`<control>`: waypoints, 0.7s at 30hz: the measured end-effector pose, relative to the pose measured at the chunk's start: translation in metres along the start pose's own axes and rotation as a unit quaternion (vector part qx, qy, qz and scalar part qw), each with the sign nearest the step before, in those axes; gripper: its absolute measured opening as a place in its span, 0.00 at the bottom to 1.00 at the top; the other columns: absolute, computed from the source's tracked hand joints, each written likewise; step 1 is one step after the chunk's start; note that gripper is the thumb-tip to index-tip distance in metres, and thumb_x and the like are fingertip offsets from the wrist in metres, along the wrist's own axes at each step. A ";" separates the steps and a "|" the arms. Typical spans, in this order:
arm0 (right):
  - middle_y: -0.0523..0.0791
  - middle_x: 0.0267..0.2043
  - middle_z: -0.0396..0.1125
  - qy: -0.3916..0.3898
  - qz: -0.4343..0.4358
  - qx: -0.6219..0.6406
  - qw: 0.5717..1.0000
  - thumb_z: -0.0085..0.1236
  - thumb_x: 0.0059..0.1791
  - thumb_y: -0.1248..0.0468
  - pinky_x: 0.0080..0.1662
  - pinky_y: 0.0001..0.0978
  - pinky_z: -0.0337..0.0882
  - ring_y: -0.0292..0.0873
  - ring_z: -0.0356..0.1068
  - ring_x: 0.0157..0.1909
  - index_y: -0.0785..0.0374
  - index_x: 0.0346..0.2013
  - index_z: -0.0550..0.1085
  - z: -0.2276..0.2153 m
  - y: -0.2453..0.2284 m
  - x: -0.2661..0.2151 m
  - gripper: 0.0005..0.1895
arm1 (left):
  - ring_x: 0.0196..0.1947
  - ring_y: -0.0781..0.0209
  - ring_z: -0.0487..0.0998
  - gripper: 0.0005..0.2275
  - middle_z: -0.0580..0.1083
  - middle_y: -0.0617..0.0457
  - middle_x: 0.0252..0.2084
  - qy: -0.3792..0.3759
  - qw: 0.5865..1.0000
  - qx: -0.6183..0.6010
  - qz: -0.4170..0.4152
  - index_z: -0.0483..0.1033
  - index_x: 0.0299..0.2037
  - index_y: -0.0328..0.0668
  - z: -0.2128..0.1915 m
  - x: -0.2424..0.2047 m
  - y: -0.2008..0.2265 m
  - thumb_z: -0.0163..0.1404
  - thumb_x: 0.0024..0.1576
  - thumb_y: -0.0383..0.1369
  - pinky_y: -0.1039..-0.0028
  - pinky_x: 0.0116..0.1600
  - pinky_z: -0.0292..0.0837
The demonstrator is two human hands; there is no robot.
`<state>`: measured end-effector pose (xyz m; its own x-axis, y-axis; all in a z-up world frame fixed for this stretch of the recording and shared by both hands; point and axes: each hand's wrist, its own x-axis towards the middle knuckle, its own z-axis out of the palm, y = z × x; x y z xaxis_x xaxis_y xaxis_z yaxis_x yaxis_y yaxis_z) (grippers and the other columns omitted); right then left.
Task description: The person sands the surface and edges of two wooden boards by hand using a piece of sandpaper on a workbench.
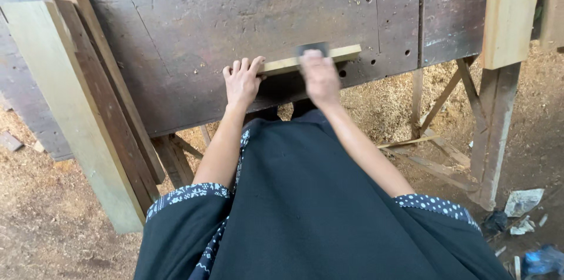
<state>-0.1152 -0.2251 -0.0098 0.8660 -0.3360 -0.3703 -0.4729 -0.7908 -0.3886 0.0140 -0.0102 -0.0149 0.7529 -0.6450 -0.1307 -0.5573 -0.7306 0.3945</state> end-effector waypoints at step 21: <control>0.48 0.75 0.58 0.158 -0.139 -0.001 0.978 0.46 0.58 0.67 0.76 0.50 0.47 0.47 0.51 0.78 0.57 0.69 0.69 0.031 0.003 -0.004 0.23 | 0.52 0.53 0.70 0.21 0.73 0.57 0.45 -0.036 0.999 -0.027 -0.008 0.74 0.52 0.56 0.001 -0.006 -0.002 0.62 0.47 0.31 0.58 0.54 0.60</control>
<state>-0.1255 -0.2108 -0.0354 0.9681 -0.2489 0.0288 -0.2119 -0.8749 -0.4356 0.0100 -0.0050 -0.0154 0.7334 -0.6492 -0.2016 -0.5247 -0.7291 0.4394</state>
